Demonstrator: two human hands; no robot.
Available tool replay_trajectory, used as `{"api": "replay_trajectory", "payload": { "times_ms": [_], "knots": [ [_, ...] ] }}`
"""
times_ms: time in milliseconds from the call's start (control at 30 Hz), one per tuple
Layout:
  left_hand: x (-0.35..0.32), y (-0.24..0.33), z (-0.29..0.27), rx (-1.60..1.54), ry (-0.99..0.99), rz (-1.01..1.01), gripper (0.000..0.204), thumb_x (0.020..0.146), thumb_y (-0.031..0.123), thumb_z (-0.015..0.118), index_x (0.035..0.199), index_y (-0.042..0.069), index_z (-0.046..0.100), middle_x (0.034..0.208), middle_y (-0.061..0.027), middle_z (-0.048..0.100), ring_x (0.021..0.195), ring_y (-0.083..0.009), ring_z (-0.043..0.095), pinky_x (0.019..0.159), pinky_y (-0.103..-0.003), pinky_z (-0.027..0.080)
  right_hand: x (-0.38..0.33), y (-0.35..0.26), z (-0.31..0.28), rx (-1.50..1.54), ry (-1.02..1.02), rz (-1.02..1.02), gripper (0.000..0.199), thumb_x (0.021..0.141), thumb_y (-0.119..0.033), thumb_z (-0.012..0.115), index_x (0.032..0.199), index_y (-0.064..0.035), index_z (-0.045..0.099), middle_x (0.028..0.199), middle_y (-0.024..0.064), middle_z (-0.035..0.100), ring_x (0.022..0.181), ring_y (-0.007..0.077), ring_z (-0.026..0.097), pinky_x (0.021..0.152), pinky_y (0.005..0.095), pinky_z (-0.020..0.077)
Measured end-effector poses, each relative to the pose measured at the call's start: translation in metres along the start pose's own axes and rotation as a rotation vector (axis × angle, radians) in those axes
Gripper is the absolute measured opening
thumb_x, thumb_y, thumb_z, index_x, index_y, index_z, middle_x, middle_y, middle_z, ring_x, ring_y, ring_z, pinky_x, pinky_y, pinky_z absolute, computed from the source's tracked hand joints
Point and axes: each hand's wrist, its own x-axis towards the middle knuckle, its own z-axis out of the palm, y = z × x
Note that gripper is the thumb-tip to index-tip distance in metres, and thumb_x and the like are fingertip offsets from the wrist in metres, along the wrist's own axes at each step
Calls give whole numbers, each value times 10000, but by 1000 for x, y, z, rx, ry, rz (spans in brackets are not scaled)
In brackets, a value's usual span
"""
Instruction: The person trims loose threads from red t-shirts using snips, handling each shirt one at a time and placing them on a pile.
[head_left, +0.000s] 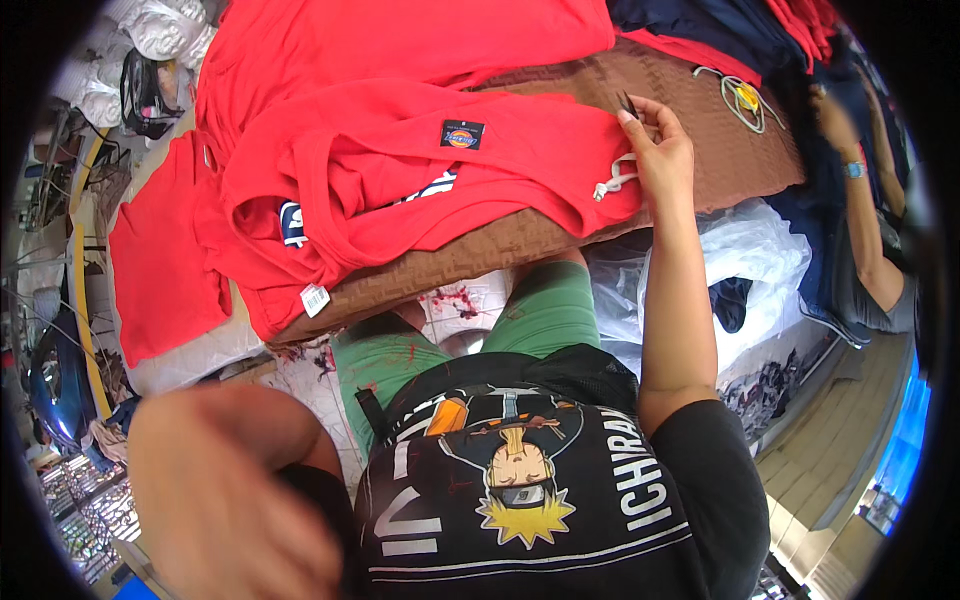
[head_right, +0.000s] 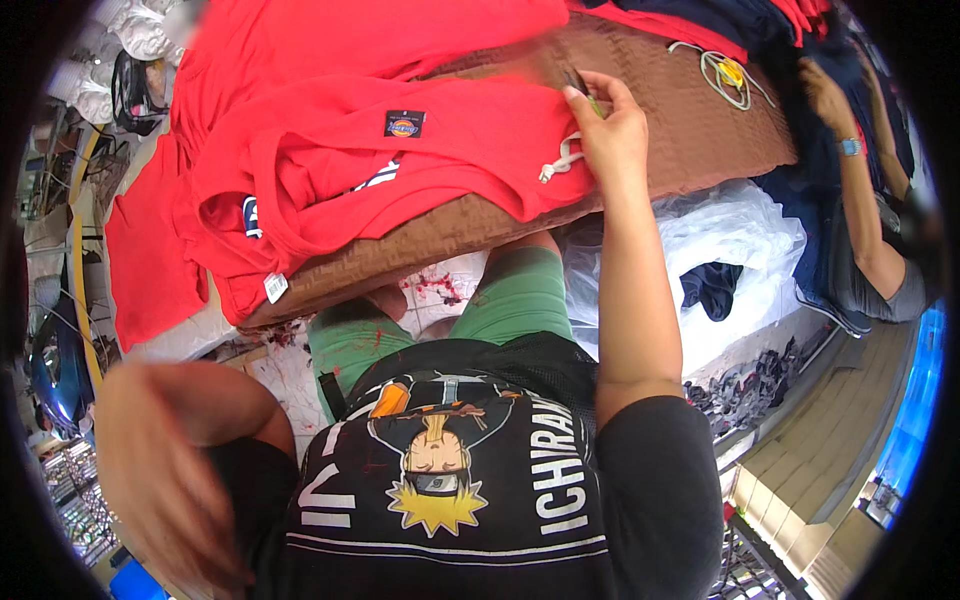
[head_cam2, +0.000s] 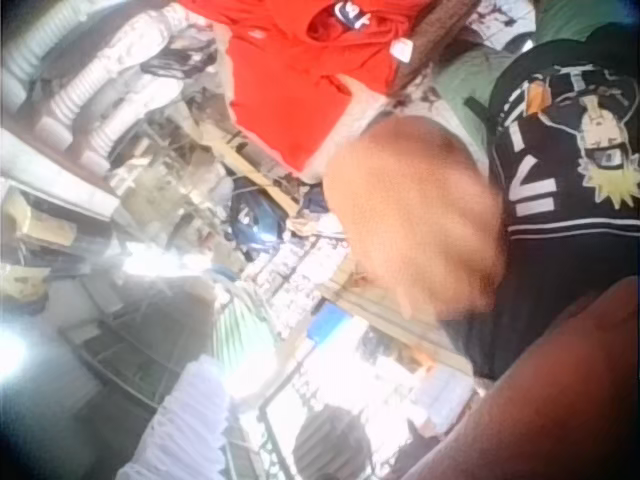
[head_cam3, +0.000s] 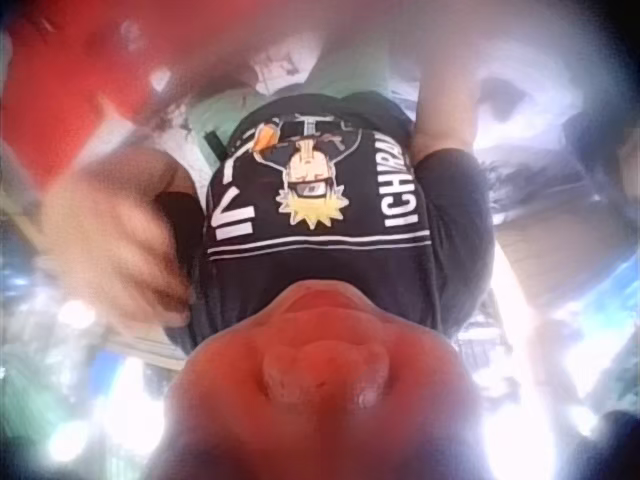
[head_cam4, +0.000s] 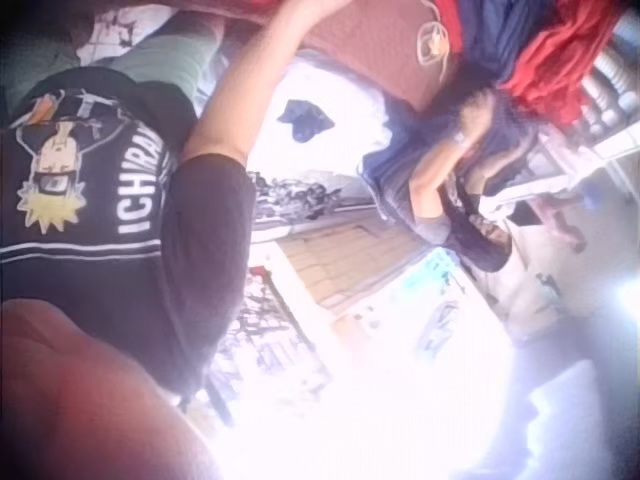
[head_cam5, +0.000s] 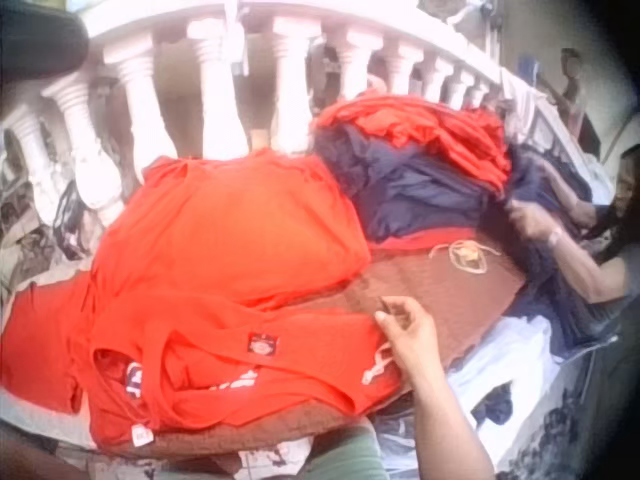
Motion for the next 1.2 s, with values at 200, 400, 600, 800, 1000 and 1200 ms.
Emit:
{"api": "replay_trajectory", "payload": {
  "times_ms": [200, 400, 600, 800, 1000, 1200],
  "knots": [
    [60, 62, 24, 476, -421, 83, 170, 761, 265, 594, 873, 138, 609, 877, -13, 576, 853, -219, 547, 703, -372, 412, 28, 40, -28, 392, -6, 298, 624, 851, -100, 673, 1364, 110, 387, 1088, 150, 630, 960, 177, 613, 795, 292, 488],
    [66, -15, 27, -159, -104, -318, 86, 769, 215, 579, 813, 148, 611, 800, -22, 562, 837, -214, 551, 679, -345, 411, 17, 25, -36, 201, 93, 96, 553, 880, -191, 670, 1356, 10, 471, 1211, 116, 592, 1119, 152, 550, 933, 253, 423],
    [140, -102, 103, 164, 483, -208, 357, 854, 266, 599, 1158, 81, 583, 1165, -92, 552, 1017, -253, 556, 819, -359, 470, -19, -18, -39, -498, -419, -3, 607, 822, -620, 591, 751, -26, 694, 671, 185, 640, 672, 319, 645, 658, 428, 484],
    [211, -109, 130, 301, 702, 107, 73, 782, 188, 547, 738, 138, 576, 757, 1, 543, 750, -188, 550, 609, -327, 413, -36, -37, -51, -805, -659, 76, 655, 763, -688, 601, 674, -45, 688, 702, 190, 651, 708, 338, 651, 676, 448, 486],
    [148, -102, 109, 303, 327, -124, 290, 820, 234, 607, 1062, 75, 616, 1092, -85, 587, 1036, -253, 540, 811, -370, 444, -23, -31, -42, -924, -744, 31, 577, 752, -616, 660, 680, -43, 678, 724, 169, 662, 735, 315, 661, 679, 432, 501],
    [-37, -110, 45, 1268, 737, -1264, 450, 740, 210, 745, 1145, 84, 597, 1222, -127, 566, 1153, -332, 516, 977, -439, 400, -22, -21, -37, -807, -750, -71, 387, 791, -429, 680, 748, -44, 671, 729, 156, 664, 738, 321, 651, 680, 426, 493]
  ]
}}
